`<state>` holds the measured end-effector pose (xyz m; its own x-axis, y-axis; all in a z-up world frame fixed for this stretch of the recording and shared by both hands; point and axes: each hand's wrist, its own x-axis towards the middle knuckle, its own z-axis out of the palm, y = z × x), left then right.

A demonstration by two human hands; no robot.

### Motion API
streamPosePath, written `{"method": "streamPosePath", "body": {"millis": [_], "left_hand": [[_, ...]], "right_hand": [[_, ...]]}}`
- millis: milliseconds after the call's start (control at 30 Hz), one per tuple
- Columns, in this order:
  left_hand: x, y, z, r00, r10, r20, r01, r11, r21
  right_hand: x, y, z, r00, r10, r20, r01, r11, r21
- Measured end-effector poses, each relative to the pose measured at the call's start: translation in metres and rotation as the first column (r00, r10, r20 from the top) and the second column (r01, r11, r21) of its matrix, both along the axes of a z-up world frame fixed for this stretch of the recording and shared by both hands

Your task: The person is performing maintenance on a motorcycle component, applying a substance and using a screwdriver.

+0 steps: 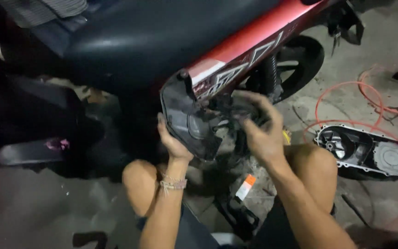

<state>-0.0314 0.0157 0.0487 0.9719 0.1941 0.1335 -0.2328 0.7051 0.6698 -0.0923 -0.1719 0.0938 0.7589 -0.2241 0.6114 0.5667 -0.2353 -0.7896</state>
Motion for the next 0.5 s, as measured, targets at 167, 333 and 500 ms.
{"method": "streamPosePath", "body": {"millis": [167,333,500], "left_hand": [[0.008,-0.005,-0.003,0.998,-0.067,0.019,0.068,0.995,-0.077],[0.042,0.009,-0.070,0.989,-0.144,-0.017,0.145,0.989,0.016],[0.086,0.017,-0.132,0.994,-0.110,0.006,0.110,0.994,0.005]], "right_hand": [[-0.007,0.029,0.018,0.995,0.050,0.089,-0.047,0.998,-0.029],[0.014,0.063,0.003,0.985,0.012,0.171,0.049,0.936,-0.349],[0.006,0.070,0.004,0.993,0.023,0.118,0.015,0.949,-0.316]]}}
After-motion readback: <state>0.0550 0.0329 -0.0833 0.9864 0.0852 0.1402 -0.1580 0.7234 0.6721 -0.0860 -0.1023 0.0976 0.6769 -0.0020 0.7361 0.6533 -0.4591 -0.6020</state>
